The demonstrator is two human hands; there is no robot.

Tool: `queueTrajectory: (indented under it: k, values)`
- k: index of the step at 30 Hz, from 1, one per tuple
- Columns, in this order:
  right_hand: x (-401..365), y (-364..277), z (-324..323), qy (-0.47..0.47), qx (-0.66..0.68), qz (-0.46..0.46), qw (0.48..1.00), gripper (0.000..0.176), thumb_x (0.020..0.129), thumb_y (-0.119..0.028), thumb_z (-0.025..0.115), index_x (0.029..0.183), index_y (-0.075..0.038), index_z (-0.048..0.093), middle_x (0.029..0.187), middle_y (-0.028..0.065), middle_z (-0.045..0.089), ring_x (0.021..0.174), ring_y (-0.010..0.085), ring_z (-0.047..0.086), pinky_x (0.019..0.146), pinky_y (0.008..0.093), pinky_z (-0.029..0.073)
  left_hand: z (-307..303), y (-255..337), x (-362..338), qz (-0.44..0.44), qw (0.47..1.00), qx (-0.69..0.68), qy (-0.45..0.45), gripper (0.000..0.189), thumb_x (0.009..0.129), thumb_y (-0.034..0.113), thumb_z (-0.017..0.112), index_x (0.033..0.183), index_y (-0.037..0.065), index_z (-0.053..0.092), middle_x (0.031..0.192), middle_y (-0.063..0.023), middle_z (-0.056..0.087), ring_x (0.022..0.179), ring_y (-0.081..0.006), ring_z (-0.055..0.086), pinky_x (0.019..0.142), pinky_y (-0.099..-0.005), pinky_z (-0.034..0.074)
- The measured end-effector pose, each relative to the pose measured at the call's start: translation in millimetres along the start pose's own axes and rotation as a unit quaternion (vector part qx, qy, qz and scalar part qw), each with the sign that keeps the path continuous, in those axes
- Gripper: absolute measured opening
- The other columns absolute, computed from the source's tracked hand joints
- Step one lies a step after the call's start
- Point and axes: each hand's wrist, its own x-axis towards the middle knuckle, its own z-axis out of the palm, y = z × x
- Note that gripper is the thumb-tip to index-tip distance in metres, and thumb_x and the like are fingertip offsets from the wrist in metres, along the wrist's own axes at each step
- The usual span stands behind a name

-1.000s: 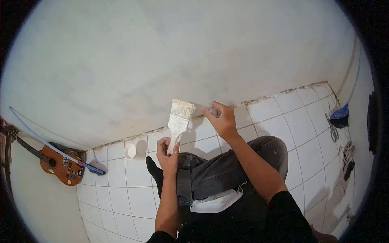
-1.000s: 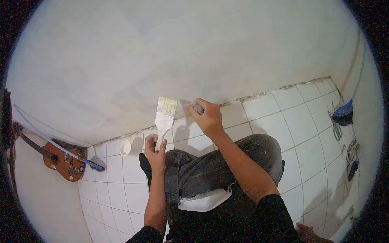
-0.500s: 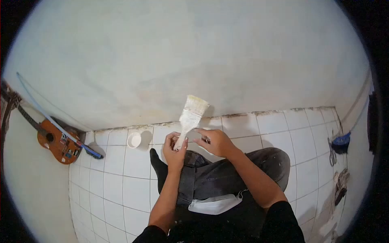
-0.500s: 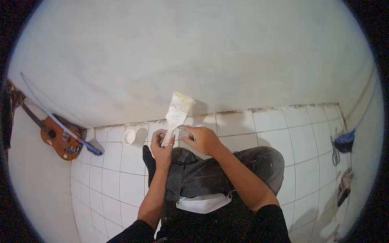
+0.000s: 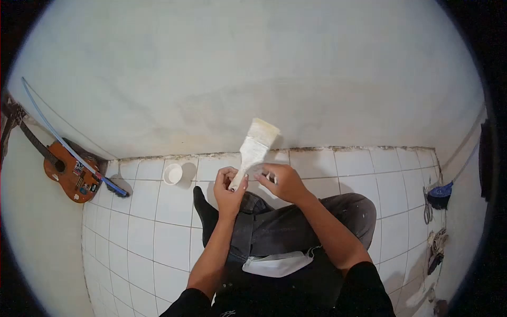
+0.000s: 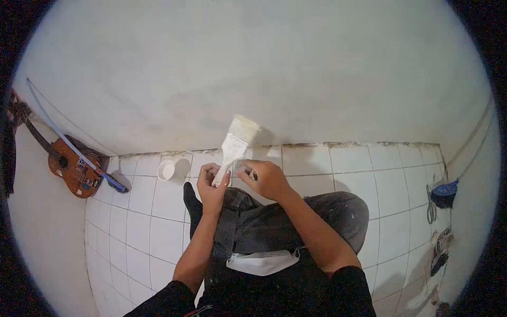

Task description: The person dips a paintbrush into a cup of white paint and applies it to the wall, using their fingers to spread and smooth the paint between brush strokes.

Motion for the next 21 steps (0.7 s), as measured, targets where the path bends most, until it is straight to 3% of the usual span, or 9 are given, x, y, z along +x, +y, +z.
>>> queueTrajectory:
  k: [1, 3, 8, 11, 16, 18, 21]
  values:
    - [-1, -1, 1, 0.002, -0.001, 0.002, 1.000, 0.030, 0.093, -0.027, 0.075, 0.114, -0.004, 0.072, 0.094, 0.0147, 0.074, 0.080, 0.0262, 0.071, 0.069, 0.0374, 0.055, 1, 3, 0, -0.024, 0.999, -0.004, -0.033, 0.033, 0.086, 0.001, 0.078, 0.112, 0.002, 0.058, 0.095, -0.0030, 0.062, 0.090, -0.0106, 0.061, 0.083, -0.0263, 0.050]
    - [1, 2, 2, -0.015, 0.170, 0.044, 0.984, 0.033, 0.097, -0.031, 0.073, 0.111, -0.002, 0.074, 0.092, 0.0127, 0.074, 0.076, 0.0193, 0.067, 0.070, 0.0342, 0.052, 4, 1, -1, 0.006, 0.999, -0.002, -0.054, 0.033, 0.086, 0.001, 0.078, 0.112, 0.002, 0.058, 0.094, -0.0031, 0.061, 0.089, -0.0111, 0.061, 0.083, -0.0269, 0.050]
    - [4, 14, 4, 0.047, 0.244, 0.089, 0.964, 0.034, 0.099, -0.031, 0.071, 0.109, 0.001, 0.075, 0.089, 0.0077, 0.073, 0.074, 0.0132, 0.061, 0.069, 0.0304, 0.049, 7, 1, -3, 0.022, 0.995, -0.021, -0.100, 0.041, 0.086, 0.000, 0.076, 0.124, -0.003, 0.060, 0.109, -0.0096, 0.068, 0.102, -0.0158, 0.066, 0.093, -0.0314, 0.052]
    - [7, 20, 0, 0.055, 0.343, 0.157, 0.924, 0.032, 0.100, -0.029, 0.070, 0.097, 0.002, 0.073, 0.082, 0.0024, 0.068, 0.070, 0.0104, 0.059, 0.064, 0.0281, 0.047, 7, -1, -2, 0.029, 0.995, -0.016, -0.099, 0.046, 0.087, 0.000, 0.075, 0.130, -0.004, 0.060, 0.119, -0.0126, 0.069, 0.110, -0.0178, 0.066, 0.097, -0.0328, 0.052]
    - [10, 21, -5, 0.102, 0.413, 0.163, 0.890, 0.026, 0.099, -0.026, 0.069, 0.091, -0.001, 0.068, 0.079, 0.0012, 0.065, 0.068, 0.0093, 0.057, 0.060, 0.0288, 0.045, 1, -8, 0, -0.014, 0.995, -0.032, -0.097, 0.041, 0.090, -0.001, 0.075, 0.129, -0.005, 0.063, 0.116, -0.0111, 0.070, 0.109, -0.0171, 0.067, 0.095, -0.0322, 0.052]
    - [9, 14, -7, 0.148, 0.482, 0.157, 0.849, 0.020, 0.100, -0.021, 0.066, 0.094, -0.002, 0.064, 0.081, 0.0038, 0.062, 0.069, 0.0135, 0.057, 0.060, 0.0304, 0.044, 0, -12, 2, -0.018, 0.995, -0.044, -0.090, 0.039, 0.091, -0.001, 0.075, 0.128, -0.005, 0.064, 0.115, -0.0103, 0.070, 0.109, -0.0165, 0.067, 0.095, -0.0317, 0.053]
    - [8, 10, -13, 0.149, 0.508, 0.169, 0.831, 0.016, 0.100, -0.018, 0.064, 0.098, -0.003, 0.062, 0.087, 0.0056, 0.061, 0.075, 0.0152, 0.058, 0.061, 0.0311, 0.044, -1, -14, 3, -0.010, 0.995, -0.050, -0.083, 0.033, 0.093, 0.003, 0.075, 0.125, -0.003, 0.066, 0.112, -0.0092, 0.071, 0.100, -0.0132, 0.067, 0.088, -0.0287, 0.053]
